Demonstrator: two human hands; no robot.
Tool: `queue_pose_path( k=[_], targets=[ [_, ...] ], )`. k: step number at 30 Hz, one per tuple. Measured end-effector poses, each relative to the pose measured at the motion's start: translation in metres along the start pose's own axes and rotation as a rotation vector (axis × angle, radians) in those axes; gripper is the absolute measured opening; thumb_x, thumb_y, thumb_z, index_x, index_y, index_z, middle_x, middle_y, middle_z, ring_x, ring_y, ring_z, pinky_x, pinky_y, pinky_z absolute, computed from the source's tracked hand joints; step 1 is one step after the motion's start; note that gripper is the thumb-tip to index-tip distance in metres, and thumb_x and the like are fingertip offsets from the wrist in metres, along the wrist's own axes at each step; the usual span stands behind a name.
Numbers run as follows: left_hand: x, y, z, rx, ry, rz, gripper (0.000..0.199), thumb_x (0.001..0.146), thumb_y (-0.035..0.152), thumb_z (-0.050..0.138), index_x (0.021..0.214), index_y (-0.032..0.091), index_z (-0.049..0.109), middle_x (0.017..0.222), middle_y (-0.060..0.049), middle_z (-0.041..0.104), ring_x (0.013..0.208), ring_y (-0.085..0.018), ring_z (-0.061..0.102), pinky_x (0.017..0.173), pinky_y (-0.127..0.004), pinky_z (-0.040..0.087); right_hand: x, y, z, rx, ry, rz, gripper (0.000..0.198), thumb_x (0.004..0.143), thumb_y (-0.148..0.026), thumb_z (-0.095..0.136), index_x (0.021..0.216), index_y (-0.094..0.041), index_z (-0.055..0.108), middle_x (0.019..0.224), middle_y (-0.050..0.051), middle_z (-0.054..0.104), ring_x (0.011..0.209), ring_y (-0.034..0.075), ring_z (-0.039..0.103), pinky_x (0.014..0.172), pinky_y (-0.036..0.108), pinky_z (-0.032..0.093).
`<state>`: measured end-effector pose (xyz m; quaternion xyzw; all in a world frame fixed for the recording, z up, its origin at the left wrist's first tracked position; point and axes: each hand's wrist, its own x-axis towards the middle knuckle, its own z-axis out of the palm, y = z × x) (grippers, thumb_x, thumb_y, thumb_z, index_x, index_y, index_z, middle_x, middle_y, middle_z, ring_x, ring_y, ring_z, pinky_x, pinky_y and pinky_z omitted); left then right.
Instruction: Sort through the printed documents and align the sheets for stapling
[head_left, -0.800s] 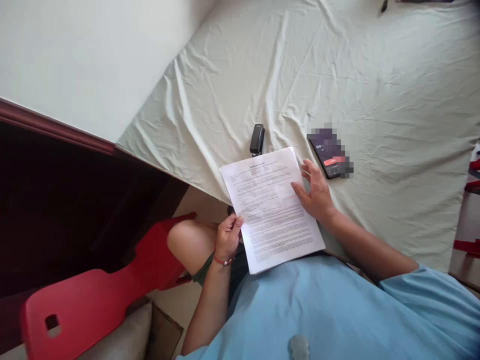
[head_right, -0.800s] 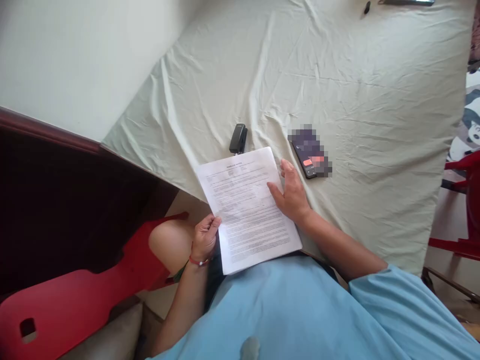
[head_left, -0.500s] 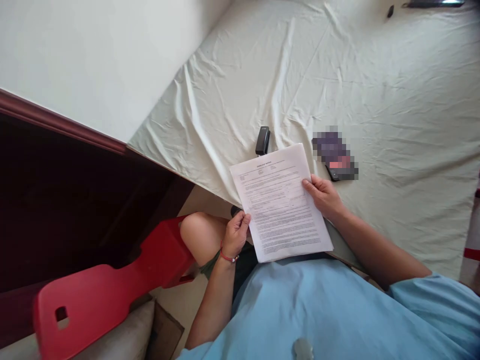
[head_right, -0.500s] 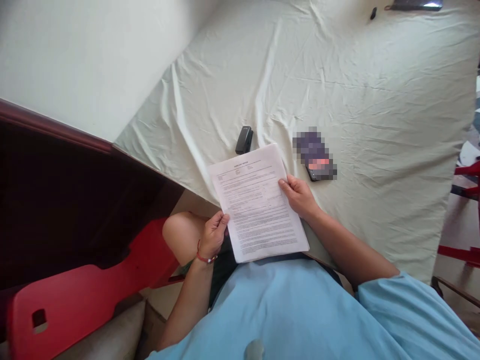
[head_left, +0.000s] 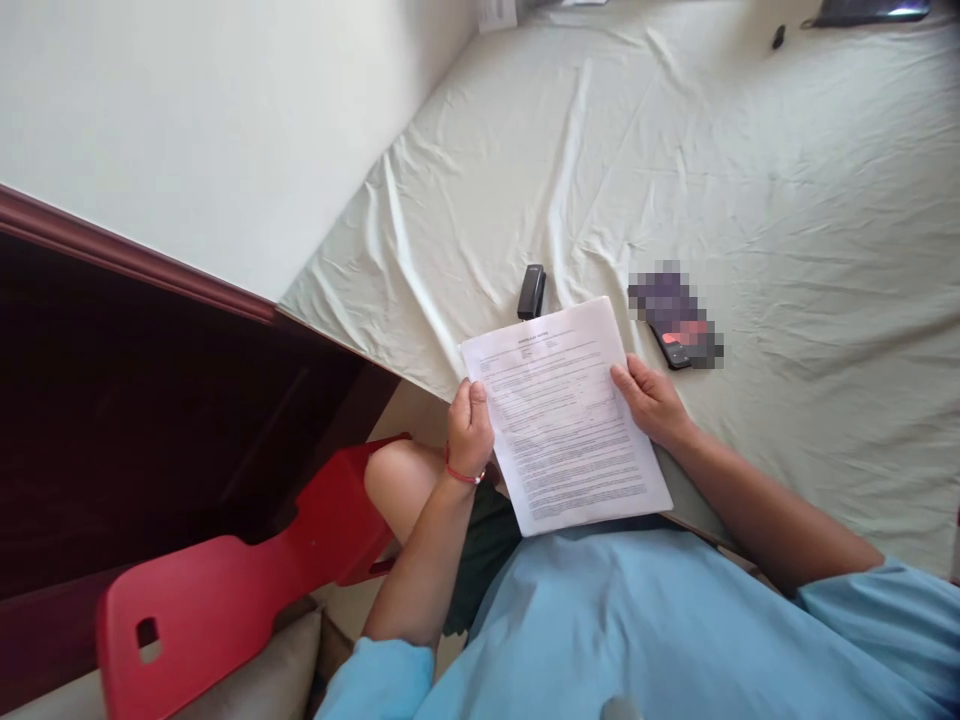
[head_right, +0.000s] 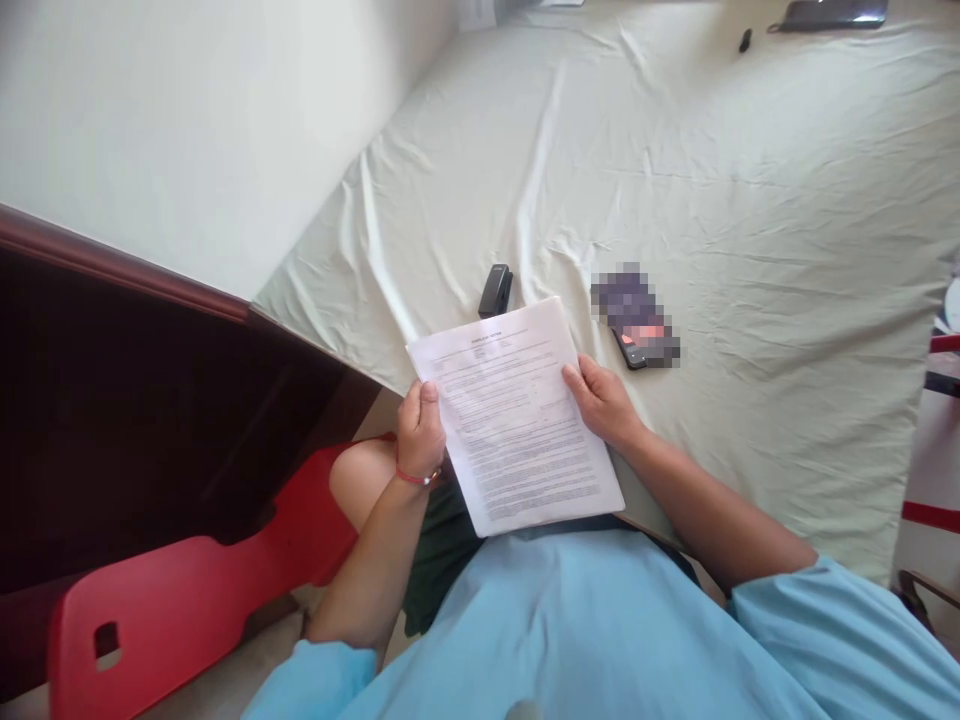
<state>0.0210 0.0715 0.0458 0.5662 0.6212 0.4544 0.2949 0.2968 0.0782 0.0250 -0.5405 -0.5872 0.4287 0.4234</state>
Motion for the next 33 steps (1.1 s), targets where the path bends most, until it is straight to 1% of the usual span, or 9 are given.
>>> queue_pose_path(
  k=[2, 4, 7, 11, 16, 21, 25, 29, 33],
  targets=[
    [0.012, -0.007, 0.003, -0.065, -0.07, 0.011, 0.046, 0.101, 0.06, 0.046, 0.086, 0.018, 0.06, 0.078, -0.003, 0.062, 0.073, -0.016, 0.057, 0.07, -0.029, 0.045, 0.001, -0.002, 0.0, -0.083, 0.054, -0.012, 0.044, 0.101, -0.061, 0.043, 0.078, -0.024, 0.05, 0.071, 0.001, 0.056, 0.066, 0.018, 0.051, 0.065, 0.034, 0.041],
    [0.023, -0.018, 0.005, -0.153, -0.154, -0.019, 0.046, 0.1, 0.061, 0.047, 0.091, 0.018, 0.062, 0.085, -0.004, 0.065, 0.079, -0.016, 0.059, 0.074, -0.029, 0.047, 0.002, -0.003, -0.001, -0.156, 0.081, -0.023, 0.046, 0.101, -0.062, 0.042, 0.073, -0.025, 0.043, 0.066, 0.0, 0.051, 0.061, 0.017, 0.047, 0.062, 0.034, 0.038],
    [0.034, -0.033, 0.009, -0.208, -0.223, -0.057, 0.047, 0.1, 0.062, 0.047, 0.097, 0.017, 0.063, 0.094, -0.006, 0.067, 0.087, -0.017, 0.062, 0.082, -0.03, 0.048, 0.003, -0.002, -0.001, -0.202, 0.078, -0.038, 0.047, 0.101, -0.063, 0.039, 0.073, -0.025, 0.04, 0.067, 0.001, 0.052, 0.062, 0.018, 0.047, 0.061, 0.035, 0.037],
    [0.033, -0.04, 0.014, -0.112, -0.195, -0.041, 0.046, 0.099, 0.061, 0.05, 0.102, 0.017, 0.065, 0.099, -0.008, 0.07, 0.089, -0.018, 0.063, 0.082, -0.031, 0.048, 0.004, 0.0, -0.002, -0.184, 0.047, -0.021, 0.046, 0.102, -0.062, 0.038, 0.076, -0.025, 0.04, 0.069, 0.001, 0.051, 0.064, 0.018, 0.049, 0.062, 0.035, 0.038],
    [0.02, -0.04, 0.017, -0.12, -0.045, -0.015, 0.045, 0.102, 0.058, 0.045, 0.1, 0.017, 0.063, 0.096, -0.008, 0.07, 0.091, -0.02, 0.065, 0.084, -0.032, 0.05, 0.005, 0.0, -0.002, -0.189, 0.026, -0.002, 0.046, 0.102, -0.061, 0.04, 0.074, -0.026, 0.037, 0.067, -0.001, 0.047, 0.061, 0.017, 0.044, 0.061, 0.035, 0.035],
    [0.02, -0.042, 0.018, -0.087, -0.105, -0.017, 0.044, 0.101, 0.057, 0.048, 0.108, 0.017, 0.063, 0.1, -0.009, 0.072, 0.093, -0.021, 0.067, 0.084, -0.032, 0.05, 0.006, 0.002, -0.003, -0.158, 0.035, 0.002, 0.048, 0.101, -0.063, 0.041, 0.071, -0.026, 0.034, 0.065, 0.0, 0.044, 0.061, 0.018, 0.042, 0.061, 0.036, 0.034],
    [0.021, -0.044, 0.017, -0.171, -0.109, -0.039, 0.043, 0.101, 0.056, 0.048, 0.106, 0.017, 0.064, 0.098, -0.008, 0.071, 0.091, -0.019, 0.065, 0.084, -0.031, 0.05, 0.007, 0.003, -0.002, -0.204, 0.027, -0.017, 0.047, 0.101, -0.061, 0.041, 0.071, -0.026, 0.035, 0.066, 0.0, 0.045, 0.061, 0.018, 0.042, 0.061, 0.036, 0.033],
    [0.021, -0.037, 0.015, -0.305, -0.122, -0.064, 0.041, 0.099, 0.056, 0.053, 0.105, 0.017, 0.067, 0.101, -0.008, 0.07, 0.092, -0.018, 0.064, 0.087, -0.031, 0.05, 0.007, 0.003, 0.0, -0.241, 0.023, -0.042, 0.044, 0.102, -0.057, 0.04, 0.071, -0.026, 0.034, 0.066, 0.0, 0.048, 0.061, 0.017, 0.042, 0.061, 0.035, 0.032],
    [0.023, -0.028, 0.016, -0.334, -0.114, -0.102, 0.043, 0.098, 0.057, 0.055, 0.095, 0.016, 0.067, 0.097, -0.008, 0.07, 0.09, -0.019, 0.064, 0.084, -0.031, 0.05, 0.007, 0.002, -0.001, -0.247, 0.04, -0.031, 0.044, 0.102, -0.056, 0.039, 0.071, -0.026, 0.033, 0.064, 0.0, 0.047, 0.06, 0.017, 0.042, 0.06, 0.034, 0.031]
  ],
)
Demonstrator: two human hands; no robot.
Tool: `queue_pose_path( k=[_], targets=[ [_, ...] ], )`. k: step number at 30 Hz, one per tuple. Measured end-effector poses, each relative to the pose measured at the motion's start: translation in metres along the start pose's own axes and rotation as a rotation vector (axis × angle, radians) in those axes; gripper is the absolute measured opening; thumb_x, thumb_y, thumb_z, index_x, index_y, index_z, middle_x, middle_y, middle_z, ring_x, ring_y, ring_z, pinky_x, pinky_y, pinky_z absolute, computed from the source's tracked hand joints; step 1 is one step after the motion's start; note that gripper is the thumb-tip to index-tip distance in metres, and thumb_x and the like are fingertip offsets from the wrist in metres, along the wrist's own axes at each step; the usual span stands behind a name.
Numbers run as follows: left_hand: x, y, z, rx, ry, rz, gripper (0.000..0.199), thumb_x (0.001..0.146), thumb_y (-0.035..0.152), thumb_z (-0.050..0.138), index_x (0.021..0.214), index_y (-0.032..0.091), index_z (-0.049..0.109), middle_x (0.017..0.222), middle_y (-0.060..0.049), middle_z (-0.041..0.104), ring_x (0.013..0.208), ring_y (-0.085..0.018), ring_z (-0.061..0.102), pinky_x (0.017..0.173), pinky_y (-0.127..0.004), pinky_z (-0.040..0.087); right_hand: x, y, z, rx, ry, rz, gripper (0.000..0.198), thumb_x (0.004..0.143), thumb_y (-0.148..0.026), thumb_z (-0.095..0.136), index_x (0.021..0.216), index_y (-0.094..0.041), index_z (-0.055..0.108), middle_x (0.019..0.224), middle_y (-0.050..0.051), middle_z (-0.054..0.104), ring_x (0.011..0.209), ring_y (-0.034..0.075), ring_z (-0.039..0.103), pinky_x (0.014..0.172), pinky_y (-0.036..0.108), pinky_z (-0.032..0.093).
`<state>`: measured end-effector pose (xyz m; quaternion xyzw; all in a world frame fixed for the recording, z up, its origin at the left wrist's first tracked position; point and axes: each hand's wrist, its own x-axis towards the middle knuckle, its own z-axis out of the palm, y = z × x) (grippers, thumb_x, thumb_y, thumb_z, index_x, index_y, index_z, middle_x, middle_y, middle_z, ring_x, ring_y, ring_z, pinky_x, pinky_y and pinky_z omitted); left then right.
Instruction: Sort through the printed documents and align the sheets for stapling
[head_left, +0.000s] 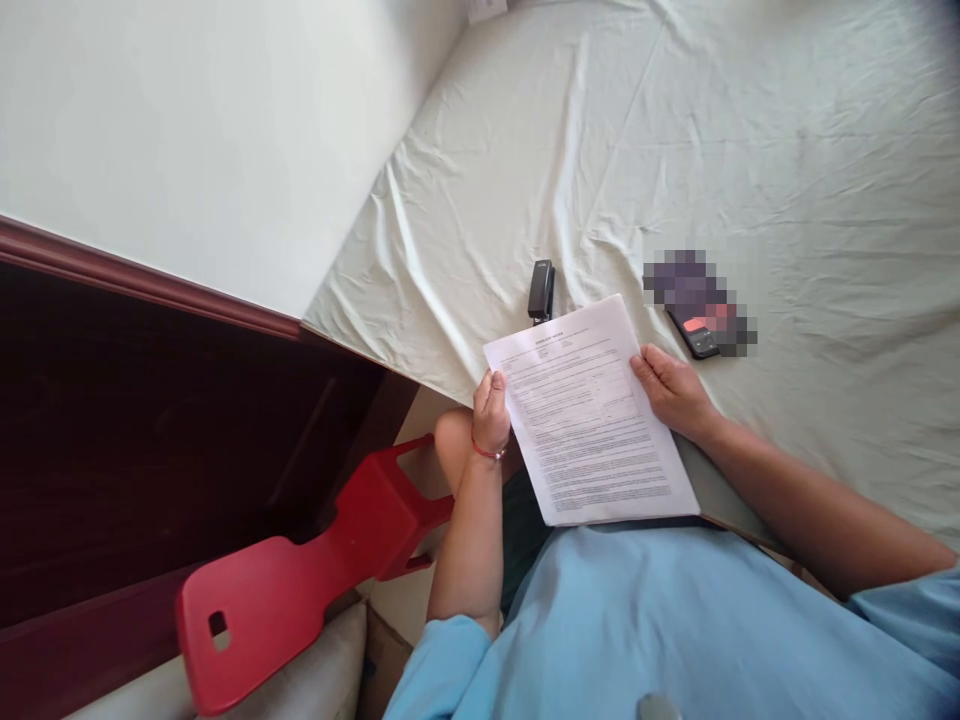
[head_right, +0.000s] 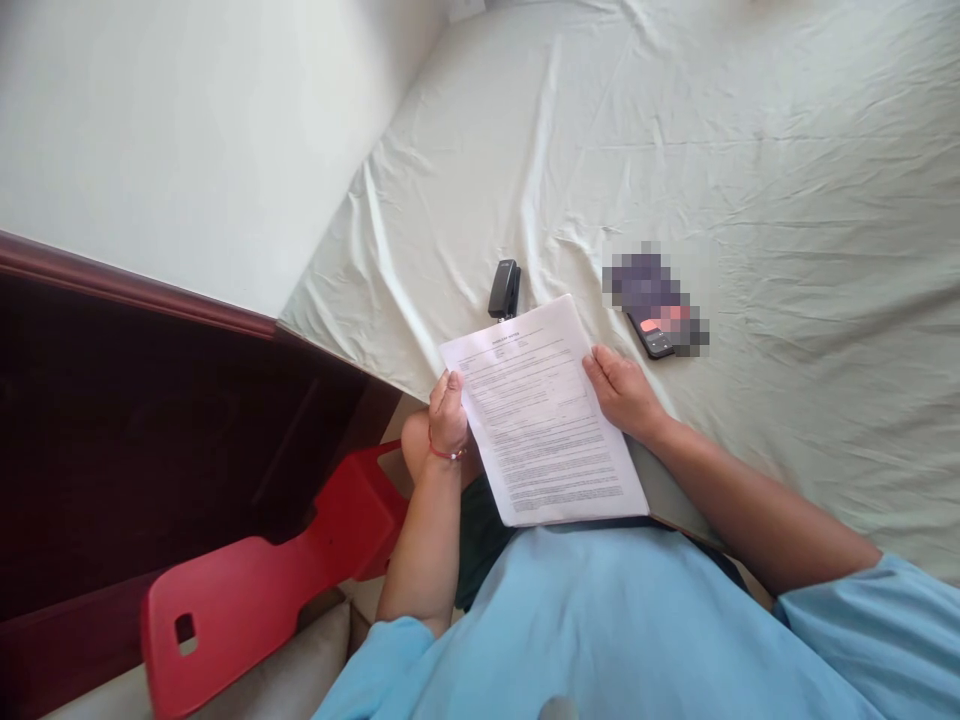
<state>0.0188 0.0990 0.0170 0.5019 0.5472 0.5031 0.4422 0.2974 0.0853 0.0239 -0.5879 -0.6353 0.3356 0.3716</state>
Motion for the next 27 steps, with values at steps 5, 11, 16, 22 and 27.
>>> queue_pose_path(
  k=[5, 11, 16, 22, 27],
  targets=[
    [0.002, -0.008, 0.002, 0.035, 0.079, 0.008, 0.043, 0.096, 0.058, 0.056, 0.083, 0.017, 0.062, 0.078, -0.003, 0.062, 0.073, -0.015, 0.056, 0.07, -0.028, 0.044, 0.001, -0.001, -0.002, -0.014, -0.011, 0.025, 0.042, 0.1, -0.053, 0.041, 0.07, -0.025, 0.033, 0.063, 0.0, 0.048, 0.058, 0.017, 0.042, 0.058, 0.034, 0.03],
    [0.003, -0.013, -0.001, 0.083, 0.07, 0.015, 0.043, 0.098, 0.056, 0.056, 0.08, 0.017, 0.06, 0.073, -0.002, 0.057, 0.068, -0.013, 0.05, 0.065, -0.027, 0.04, 0.002, -0.002, 0.002, -0.129, -0.004, 0.049, 0.034, 0.098, -0.043, 0.042, 0.07, -0.026, 0.031, 0.06, 0.001, 0.047, 0.057, 0.019, 0.043, 0.059, 0.035, 0.027],
    [0.005, -0.007, -0.002, 0.066, 0.099, 0.011, 0.046, 0.096, 0.058, 0.058, 0.077, 0.017, 0.059, 0.072, -0.001, 0.057, 0.067, -0.013, 0.05, 0.065, -0.026, 0.04, 0.001, 0.0, 0.003, -0.139, 0.008, 0.064, 0.03, 0.099, -0.042, 0.043, 0.074, -0.026, 0.042, 0.065, 0.002, 0.056, 0.061, 0.02, 0.051, 0.061, 0.035, 0.032],
    [0.006, -0.001, -0.001, 0.099, 0.168, 0.045, 0.051, 0.093, 0.064, 0.058, 0.076, 0.016, 0.061, 0.072, -0.002, 0.058, 0.068, -0.014, 0.053, 0.065, -0.026, 0.043, -0.001, 0.003, 0.002, -0.089, 0.011, 0.068, 0.022, 0.098, -0.04, 0.045, 0.09, -0.024, 0.058, 0.077, 0.004, 0.068, 0.07, 0.022, 0.061, 0.066, 0.034, 0.039],
    [0.005, -0.003, 0.001, 0.073, 0.175, 0.06, 0.048, 0.094, 0.062, 0.057, 0.09, 0.016, 0.068, 0.087, -0.006, 0.069, 0.083, -0.017, 0.063, 0.077, -0.029, 0.051, 0.0, 0.003, 0.002, -0.115, -0.008, 0.067, 0.024, 0.099, -0.041, 0.043, 0.087, -0.024, 0.056, 0.076, 0.005, 0.066, 0.072, 0.024, 0.061, 0.068, 0.035, 0.039]
  ],
)
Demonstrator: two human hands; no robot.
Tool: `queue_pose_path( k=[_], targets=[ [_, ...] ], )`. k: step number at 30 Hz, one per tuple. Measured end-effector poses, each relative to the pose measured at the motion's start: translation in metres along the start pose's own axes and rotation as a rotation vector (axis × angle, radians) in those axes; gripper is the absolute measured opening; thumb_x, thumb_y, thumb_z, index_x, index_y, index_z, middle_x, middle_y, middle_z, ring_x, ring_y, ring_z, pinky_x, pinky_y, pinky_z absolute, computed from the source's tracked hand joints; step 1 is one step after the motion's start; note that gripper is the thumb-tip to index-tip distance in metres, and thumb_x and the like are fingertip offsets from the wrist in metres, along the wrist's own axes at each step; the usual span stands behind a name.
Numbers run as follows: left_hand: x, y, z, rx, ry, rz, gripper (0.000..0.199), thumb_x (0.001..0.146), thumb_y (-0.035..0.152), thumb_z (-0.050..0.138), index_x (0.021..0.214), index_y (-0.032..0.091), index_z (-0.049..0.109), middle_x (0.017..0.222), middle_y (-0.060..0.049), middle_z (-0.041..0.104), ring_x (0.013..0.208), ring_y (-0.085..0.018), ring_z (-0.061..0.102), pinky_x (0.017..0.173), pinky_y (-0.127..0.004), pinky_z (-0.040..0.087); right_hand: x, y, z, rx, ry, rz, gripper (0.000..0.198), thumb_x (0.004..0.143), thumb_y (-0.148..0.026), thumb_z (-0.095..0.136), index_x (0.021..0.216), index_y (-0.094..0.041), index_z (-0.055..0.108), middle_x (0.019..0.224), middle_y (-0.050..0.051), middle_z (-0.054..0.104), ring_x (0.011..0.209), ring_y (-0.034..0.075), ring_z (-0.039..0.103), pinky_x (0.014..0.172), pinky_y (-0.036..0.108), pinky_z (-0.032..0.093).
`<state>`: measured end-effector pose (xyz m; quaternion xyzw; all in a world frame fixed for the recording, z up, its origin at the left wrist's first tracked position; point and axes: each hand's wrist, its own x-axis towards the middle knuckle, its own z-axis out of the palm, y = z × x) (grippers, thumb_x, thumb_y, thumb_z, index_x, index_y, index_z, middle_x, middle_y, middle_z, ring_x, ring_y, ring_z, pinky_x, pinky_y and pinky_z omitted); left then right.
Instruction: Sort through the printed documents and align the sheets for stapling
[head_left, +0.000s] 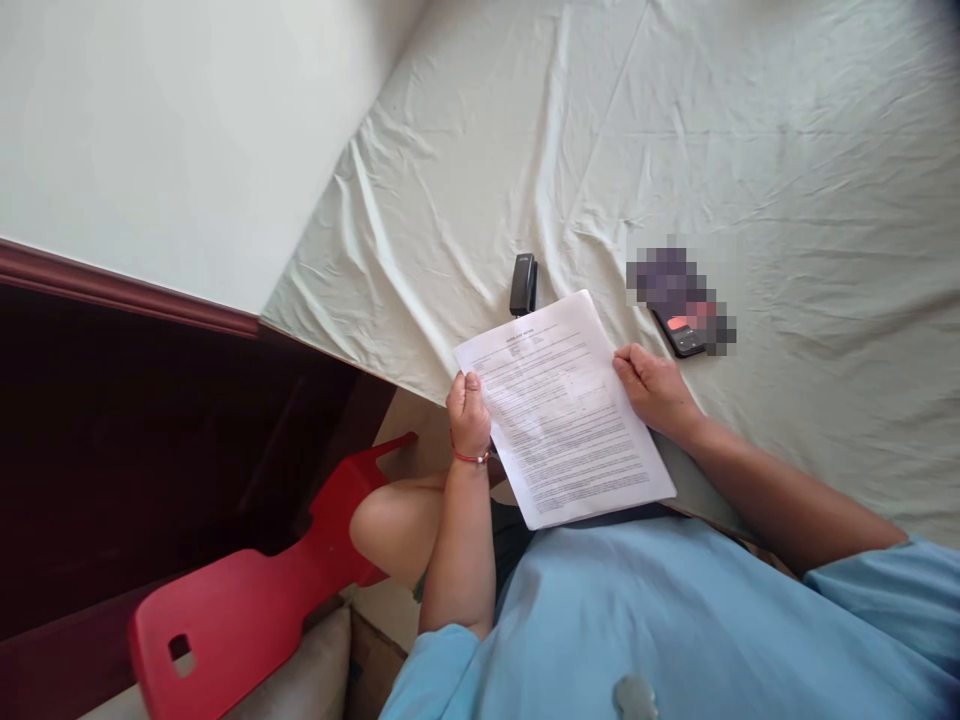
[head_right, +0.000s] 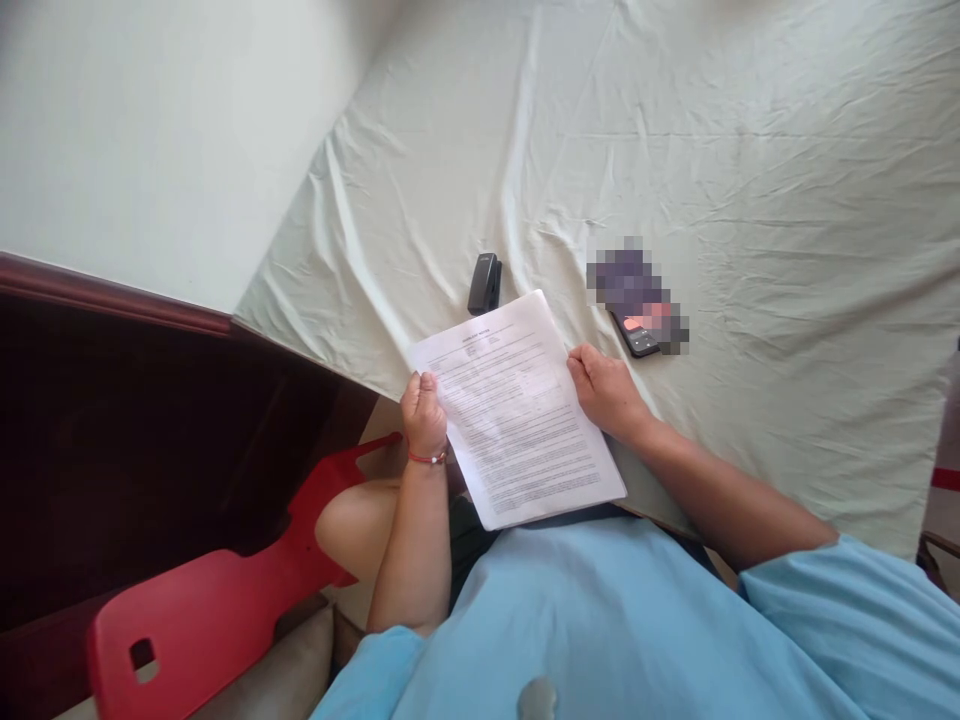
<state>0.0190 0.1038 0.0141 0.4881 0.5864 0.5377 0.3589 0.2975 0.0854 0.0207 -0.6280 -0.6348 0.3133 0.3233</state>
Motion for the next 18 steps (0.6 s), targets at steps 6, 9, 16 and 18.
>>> queue_pose_path(
  k=[6, 9, 16, 18],
  targets=[
    [-0.0009, -0.0051, -0.0015, 0.006, 0.005, 0.005, 0.045, 0.097, 0.059, 0.056, 0.091, 0.016, 0.068, 0.089, -0.007, 0.07, 0.086, -0.018, 0.066, 0.081, -0.029, 0.052, -0.0001, -0.0011, -0.0003, 0.002, 0.003, 0.008, 0.029, 0.1, -0.045, 0.042, 0.088, -0.024, 0.058, 0.077, 0.005, 0.067, 0.071, 0.024, 0.061, 0.068, 0.035, 0.04],
    [-0.0007, -0.0065, -0.0019, -0.017, -0.001, 0.005, 0.045, 0.097, 0.059, 0.056, 0.093, 0.016, 0.068, 0.09, -0.007, 0.071, 0.087, -0.018, 0.066, 0.082, -0.03, 0.052, 0.0002, -0.0003, 0.0006, -0.019, -0.004, 0.005, 0.029, 0.1, -0.044, 0.041, 0.088, -0.024, 0.059, 0.079, 0.006, 0.068, 0.075, 0.025, 0.063, 0.069, 0.036, 0.04],
    [0.0004, -0.0084, -0.001, -0.053, 0.006, -0.016, 0.044, 0.096, 0.057, 0.057, 0.094, 0.015, 0.069, 0.092, -0.008, 0.072, 0.087, -0.018, 0.067, 0.082, -0.029, 0.052, 0.0004, -0.001, -0.0001, -0.051, -0.038, 0.014, 0.029, 0.1, -0.043, 0.038, 0.089, -0.023, 0.057, 0.079, 0.007, 0.067, 0.075, 0.025, 0.062, 0.07, 0.035, 0.039],
    [0.0006, -0.0071, -0.0003, -0.048, 0.008, -0.009, 0.044, 0.096, 0.058, 0.058, 0.094, 0.015, 0.07, 0.092, -0.008, 0.072, 0.088, -0.018, 0.067, 0.082, -0.029, 0.053, 0.0002, -0.0014, -0.0004, -0.06, -0.044, 0.021, 0.03, 0.1, -0.043, 0.038, 0.088, -0.023, 0.056, 0.078, 0.007, 0.067, 0.074, 0.024, 0.061, 0.07, 0.035, 0.038]
  ],
)
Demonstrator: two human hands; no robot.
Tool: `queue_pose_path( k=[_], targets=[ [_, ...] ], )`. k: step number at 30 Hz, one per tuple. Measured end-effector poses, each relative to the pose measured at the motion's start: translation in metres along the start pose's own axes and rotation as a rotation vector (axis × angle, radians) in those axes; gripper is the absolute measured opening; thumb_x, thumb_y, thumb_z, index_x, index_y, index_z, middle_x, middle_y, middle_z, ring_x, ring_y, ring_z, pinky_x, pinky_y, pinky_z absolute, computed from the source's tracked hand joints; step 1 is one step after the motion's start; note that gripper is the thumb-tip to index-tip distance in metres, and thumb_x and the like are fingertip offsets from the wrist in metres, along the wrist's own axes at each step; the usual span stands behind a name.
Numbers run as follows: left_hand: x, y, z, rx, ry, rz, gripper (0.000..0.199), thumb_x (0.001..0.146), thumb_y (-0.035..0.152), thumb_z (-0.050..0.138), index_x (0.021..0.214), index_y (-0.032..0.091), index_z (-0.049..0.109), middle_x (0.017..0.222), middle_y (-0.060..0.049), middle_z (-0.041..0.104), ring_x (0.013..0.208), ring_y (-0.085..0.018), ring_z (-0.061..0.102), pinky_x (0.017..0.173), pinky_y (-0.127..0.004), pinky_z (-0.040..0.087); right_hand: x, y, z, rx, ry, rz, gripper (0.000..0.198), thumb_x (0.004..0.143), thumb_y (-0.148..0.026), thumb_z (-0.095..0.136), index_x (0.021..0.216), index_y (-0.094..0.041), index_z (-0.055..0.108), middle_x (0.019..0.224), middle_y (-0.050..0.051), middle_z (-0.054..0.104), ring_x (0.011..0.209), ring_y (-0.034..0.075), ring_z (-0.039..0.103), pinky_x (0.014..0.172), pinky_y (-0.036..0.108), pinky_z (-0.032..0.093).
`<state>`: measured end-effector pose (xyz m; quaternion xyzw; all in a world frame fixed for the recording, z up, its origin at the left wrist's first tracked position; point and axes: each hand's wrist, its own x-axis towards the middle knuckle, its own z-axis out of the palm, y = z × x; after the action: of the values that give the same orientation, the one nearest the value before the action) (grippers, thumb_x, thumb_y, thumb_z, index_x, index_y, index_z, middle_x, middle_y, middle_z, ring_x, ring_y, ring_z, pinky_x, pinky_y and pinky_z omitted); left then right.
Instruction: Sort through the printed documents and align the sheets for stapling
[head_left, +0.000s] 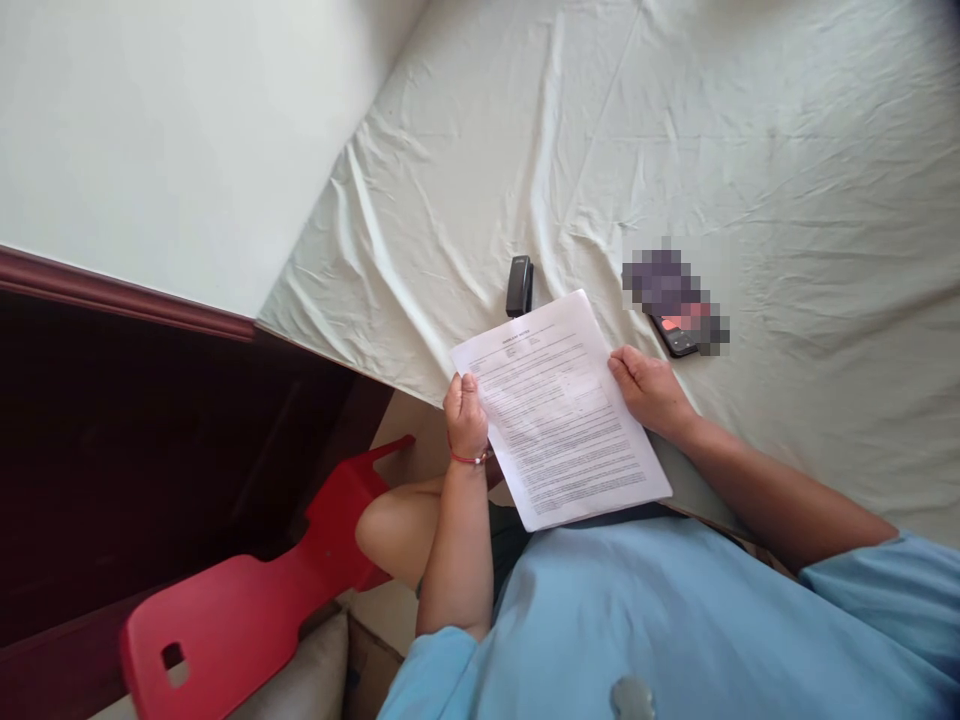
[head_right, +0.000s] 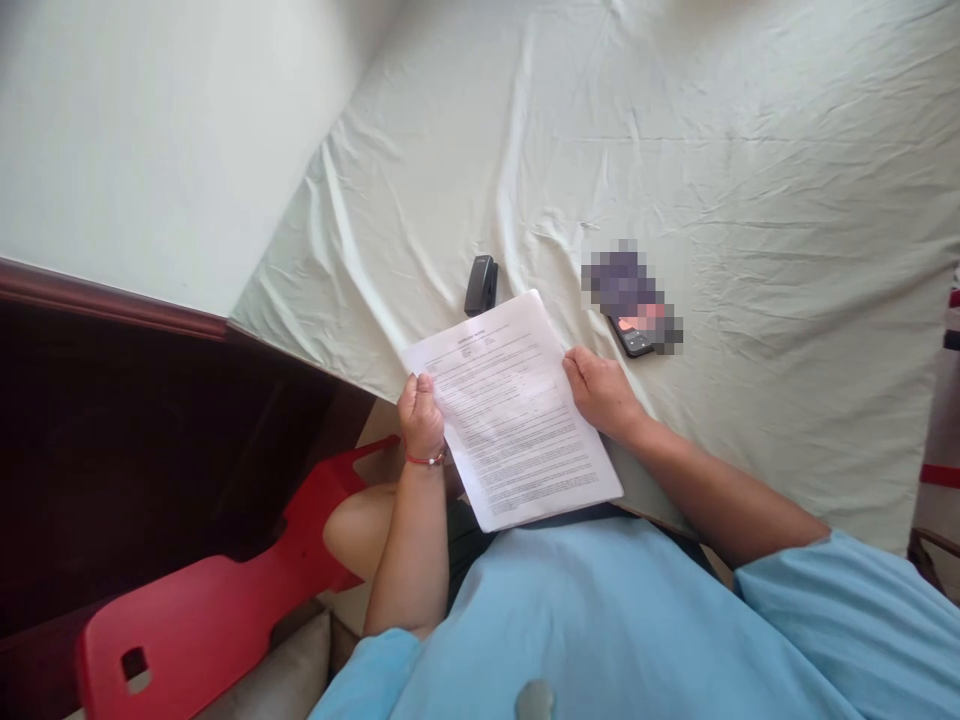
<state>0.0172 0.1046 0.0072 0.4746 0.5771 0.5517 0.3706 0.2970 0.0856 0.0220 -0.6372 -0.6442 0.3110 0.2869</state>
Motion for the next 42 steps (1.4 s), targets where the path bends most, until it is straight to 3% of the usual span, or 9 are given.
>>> queue_pose_path(
  k=[12, 25, 42],
  targets=[
    [0.0004, 0.0002, -0.0012, 0.052, 0.02, 0.021, 0.048, 0.093, 0.062, 0.059, 0.087, 0.016, 0.068, 0.082, -0.005, 0.069, 0.079, -0.016, 0.064, 0.075, -0.028, 0.052, -0.0005, 0.002, 0.0005, -0.001, -0.008, -0.002, 0.03, 0.101, -0.043, 0.038, 0.091, -0.023, 0.057, 0.077, 0.006, 0.066, 0.072, 0.024, 0.06, 0.069, 0.035, 0.037],
    [-0.0003, 0.0036, 0.0011, 0.055, -0.008, 0.027, 0.046, 0.096, 0.059, 0.056, 0.095, 0.016, 0.07, 0.093, -0.009, 0.073, 0.088, -0.019, 0.068, 0.082, -0.031, 0.054, -0.0005, 0.0002, 0.0016, 0.013, 0.004, -0.012, 0.033, 0.102, -0.046, 0.037, 0.084, -0.023, 0.055, 0.077, 0.006, 0.066, 0.071, 0.023, 0.06, 0.068, 0.035, 0.037],
    [0.0002, 0.0002, -0.0015, 0.064, 0.002, 0.02, 0.047, 0.095, 0.061, 0.056, 0.083, 0.016, 0.066, 0.078, -0.004, 0.063, 0.075, -0.015, 0.057, 0.071, -0.026, 0.049, -0.0007, 0.0012, 0.0024, -0.006, 0.005, -0.013, 0.032, 0.101, -0.046, 0.037, 0.085, -0.024, 0.055, 0.079, 0.007, 0.068, 0.075, 0.025, 0.062, 0.069, 0.035, 0.037]
  ],
)
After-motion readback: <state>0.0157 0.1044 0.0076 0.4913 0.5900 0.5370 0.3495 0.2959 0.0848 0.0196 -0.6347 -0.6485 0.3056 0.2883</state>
